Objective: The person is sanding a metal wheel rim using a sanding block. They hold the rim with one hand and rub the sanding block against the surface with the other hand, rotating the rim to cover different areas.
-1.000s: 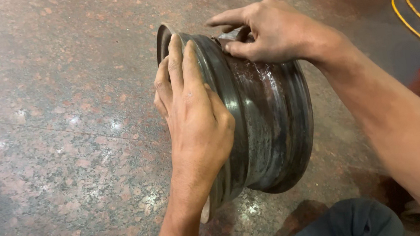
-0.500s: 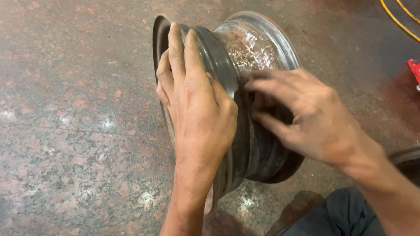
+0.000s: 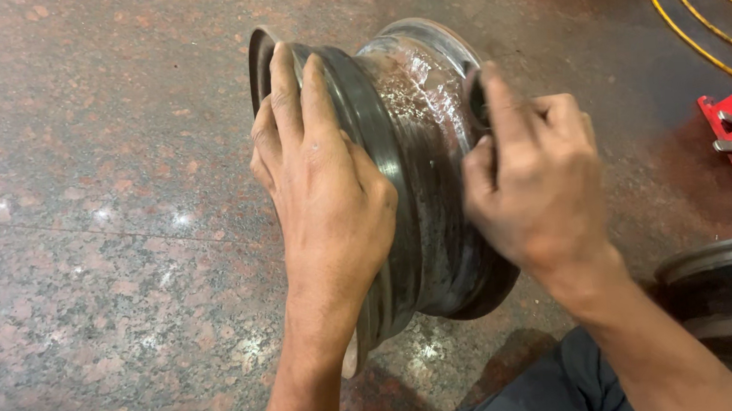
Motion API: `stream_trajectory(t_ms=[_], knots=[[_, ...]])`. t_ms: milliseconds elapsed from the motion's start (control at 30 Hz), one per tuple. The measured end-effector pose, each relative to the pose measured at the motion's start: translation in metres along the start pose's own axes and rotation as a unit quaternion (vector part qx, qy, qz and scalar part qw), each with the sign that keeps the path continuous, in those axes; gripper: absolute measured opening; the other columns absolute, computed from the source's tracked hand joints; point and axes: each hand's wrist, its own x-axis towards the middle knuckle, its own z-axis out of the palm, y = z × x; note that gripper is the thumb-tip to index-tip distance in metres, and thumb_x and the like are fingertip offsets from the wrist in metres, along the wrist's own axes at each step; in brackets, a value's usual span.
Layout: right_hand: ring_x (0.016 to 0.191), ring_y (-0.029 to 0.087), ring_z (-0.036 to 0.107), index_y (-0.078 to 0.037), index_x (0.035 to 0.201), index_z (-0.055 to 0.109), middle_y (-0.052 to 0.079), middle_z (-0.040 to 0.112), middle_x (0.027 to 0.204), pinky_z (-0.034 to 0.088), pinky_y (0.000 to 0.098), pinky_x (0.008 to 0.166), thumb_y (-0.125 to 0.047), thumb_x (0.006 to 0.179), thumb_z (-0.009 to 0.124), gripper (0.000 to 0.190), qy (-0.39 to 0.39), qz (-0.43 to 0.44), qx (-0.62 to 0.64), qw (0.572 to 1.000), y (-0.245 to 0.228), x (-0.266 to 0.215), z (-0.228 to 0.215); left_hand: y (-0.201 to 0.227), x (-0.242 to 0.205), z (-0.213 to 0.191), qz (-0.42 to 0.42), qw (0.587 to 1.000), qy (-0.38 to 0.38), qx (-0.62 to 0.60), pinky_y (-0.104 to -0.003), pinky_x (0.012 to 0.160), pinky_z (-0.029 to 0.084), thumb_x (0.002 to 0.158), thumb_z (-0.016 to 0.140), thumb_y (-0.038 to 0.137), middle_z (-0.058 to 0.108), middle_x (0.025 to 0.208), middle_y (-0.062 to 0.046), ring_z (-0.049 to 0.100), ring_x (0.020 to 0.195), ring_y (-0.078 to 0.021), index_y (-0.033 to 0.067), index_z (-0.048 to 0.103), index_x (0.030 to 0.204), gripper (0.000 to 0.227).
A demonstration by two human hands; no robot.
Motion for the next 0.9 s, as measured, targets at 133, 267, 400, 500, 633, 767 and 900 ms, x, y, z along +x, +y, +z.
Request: stream_trajectory(t_ms=[133,267,400,500,633,767,900], knots=[[0.095,0.032,0.061,0.007,0.127,0.068,0.020,0.076,0.116,0.048,0.0425,0.087,-0.011,0.088,0.072,0.043,0.021,-0.017,0.001,1.000,-0.012,0.000,0.007,0.002,0.000,-0.002,-0.002,1.000,-0.006,0.006,-0.059,0.124,0.017,0.087,0.049,-0.007,0.025,0.165,-0.028,0.023,0.152,-0.0465,-0.0097,0.036,0.152,0.066],[0.096,0.028,0.059,0.004,0.125,0.071,0.015,0.076,0.114,0.046,0.0422,0.085,-0.023,0.092,0.078,0.043,0.026,-0.012,-0.032,0.999,-0.013,0.001,0.015,0.002,0.000,-0.003,-0.001,1.000,-0.004,0.006,-0.059,0.125,0.017,0.088,0.049,-0.007,0.025,0.165,-0.027,0.023,0.153,-0.0456,-0.0104,0.036,0.152,0.066],[0.100,0.023,0.055,-0.004,0.126,0.076,0.008,0.075,0.106,0.041,0.0392,0.085,-0.028,0.104,0.081,0.033,0.014,-0.004,-0.051,0.999,0.002,0.006,0.025,0.004,0.001,-0.004,-0.006,1.000,-0.013,0.011,-0.058,0.125,0.017,0.087,0.049,-0.007,0.025,0.165,-0.027,0.023,0.152,-0.0453,-0.0110,0.036,0.152,0.066],[0.100,0.022,0.054,-0.009,0.119,0.080,0.003,0.076,0.102,0.037,0.0386,0.083,-0.023,0.100,0.081,0.024,0.024,-0.009,-0.079,0.997,-0.002,-0.013,0.004,0.006,-0.001,-0.008,-0.014,1.000,-0.023,0.009,-0.058,0.125,0.017,0.086,0.050,-0.007,0.024,0.165,-0.027,0.023,0.152,-0.0450,-0.0114,0.036,0.152,0.067],[0.102,0.021,0.051,-0.012,0.113,0.080,-0.001,0.076,0.102,0.033,0.0390,0.089,-0.026,0.096,0.082,0.022,0.033,-0.021,-0.092,0.995,-0.008,-0.013,-0.011,0.008,-0.003,-0.006,-0.014,0.998,-0.028,0.046,-0.059,0.125,0.015,0.084,0.050,-0.010,0.023,0.164,-0.028,0.021,0.152,-0.0454,-0.0095,0.037,0.151,0.069],[0.102,0.019,0.054,-0.015,0.108,0.081,-0.003,0.075,0.099,0.033,0.0390,0.089,-0.026,0.101,0.078,0.014,0.042,-0.082,-0.087,0.992,0.016,0.032,0.019,0.001,0.004,-0.002,-0.024,0.997,-0.034,0.065,-0.059,0.122,0.015,0.087,0.053,-0.006,0.024,0.163,-0.026,0.020,0.149,-0.0453,-0.0085,0.035,0.152,0.067],[0.097,0.019,0.054,-0.009,0.118,0.080,0.001,0.077,0.104,0.033,0.0385,0.088,-0.023,0.099,0.074,0.025,-0.002,-0.055,-0.072,0.996,0.005,0.008,0.009,0.005,0.004,-0.006,-0.018,0.998,-0.031,0.049,-0.058,0.123,0.016,0.086,0.050,-0.009,0.024,0.164,-0.026,0.020,0.151,-0.0447,-0.0111,0.034,0.152,0.067]])
